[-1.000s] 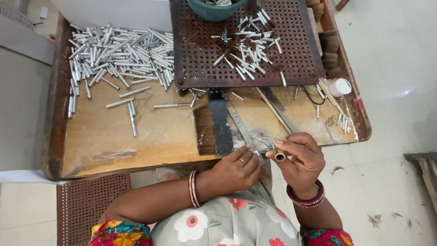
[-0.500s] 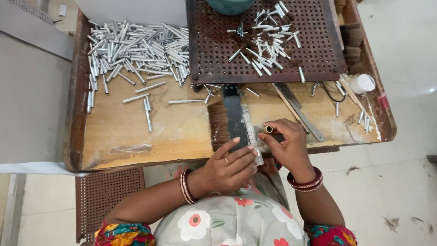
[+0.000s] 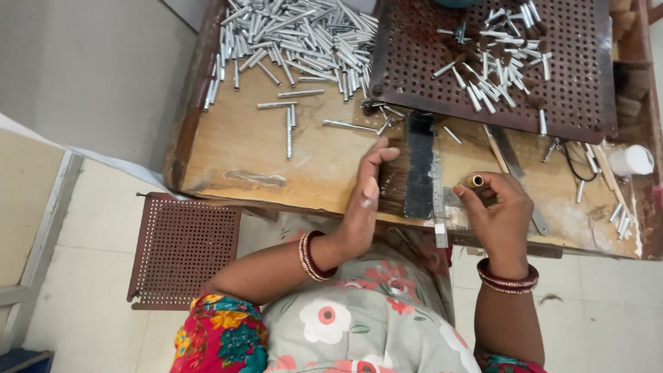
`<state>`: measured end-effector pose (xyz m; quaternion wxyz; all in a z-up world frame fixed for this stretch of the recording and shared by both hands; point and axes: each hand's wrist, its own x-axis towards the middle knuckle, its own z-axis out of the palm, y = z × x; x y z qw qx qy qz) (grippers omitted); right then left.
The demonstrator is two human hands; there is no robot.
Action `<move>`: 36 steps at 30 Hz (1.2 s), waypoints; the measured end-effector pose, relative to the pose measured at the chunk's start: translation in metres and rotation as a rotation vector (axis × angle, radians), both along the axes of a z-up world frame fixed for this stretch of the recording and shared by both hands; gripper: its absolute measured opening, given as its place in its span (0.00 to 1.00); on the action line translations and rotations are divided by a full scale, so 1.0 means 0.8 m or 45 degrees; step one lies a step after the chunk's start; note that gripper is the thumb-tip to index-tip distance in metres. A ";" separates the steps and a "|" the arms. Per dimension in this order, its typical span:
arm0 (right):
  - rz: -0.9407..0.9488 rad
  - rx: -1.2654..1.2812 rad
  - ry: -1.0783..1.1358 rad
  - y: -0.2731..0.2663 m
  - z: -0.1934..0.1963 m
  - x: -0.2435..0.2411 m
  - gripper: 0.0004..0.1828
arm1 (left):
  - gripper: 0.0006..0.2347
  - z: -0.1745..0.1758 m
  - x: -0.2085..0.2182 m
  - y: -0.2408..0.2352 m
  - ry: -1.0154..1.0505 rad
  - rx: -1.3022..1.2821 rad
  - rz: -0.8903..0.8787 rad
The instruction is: Inserting small metal pins into a perforated alignment board and assembling them with components.
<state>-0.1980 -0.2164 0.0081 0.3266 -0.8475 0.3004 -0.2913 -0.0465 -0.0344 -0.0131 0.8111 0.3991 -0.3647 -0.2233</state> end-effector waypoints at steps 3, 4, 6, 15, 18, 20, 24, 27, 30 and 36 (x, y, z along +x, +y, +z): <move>-0.004 -0.667 -0.142 0.042 0.053 0.019 0.20 | 0.34 0.013 0.001 0.010 -0.146 0.081 0.006; 0.010 -0.665 -0.144 0.047 0.045 0.015 0.20 | 0.34 0.015 0.006 0.014 -0.144 0.084 0.019; 0.161 -0.420 -0.162 0.056 0.026 0.005 0.12 | 0.33 0.019 0.014 0.021 -0.260 0.071 0.217; 0.422 -0.954 0.232 0.092 0.039 0.067 0.05 | 0.19 0.003 0.035 0.054 -0.833 0.665 0.663; 0.410 -1.016 0.280 0.095 0.030 0.071 0.03 | 0.20 0.025 0.032 0.049 -1.000 0.820 0.614; 0.422 -1.038 0.321 0.094 0.024 0.071 0.04 | 0.19 0.024 0.031 0.045 -1.043 0.859 0.590; 0.434 -1.031 0.346 0.091 0.011 0.071 0.05 | 0.14 0.022 0.035 0.038 -1.121 0.934 0.500; 0.415 -0.978 0.355 0.091 0.004 0.069 0.06 | 0.11 0.015 0.036 0.032 -1.145 0.941 0.528; 0.378 -0.978 0.338 0.091 0.001 0.071 0.05 | 0.09 0.014 0.037 0.030 -1.143 0.921 0.543; 0.356 -1.003 0.341 0.099 0.019 0.070 0.04 | 0.06 0.015 0.035 0.029 -1.150 0.949 0.546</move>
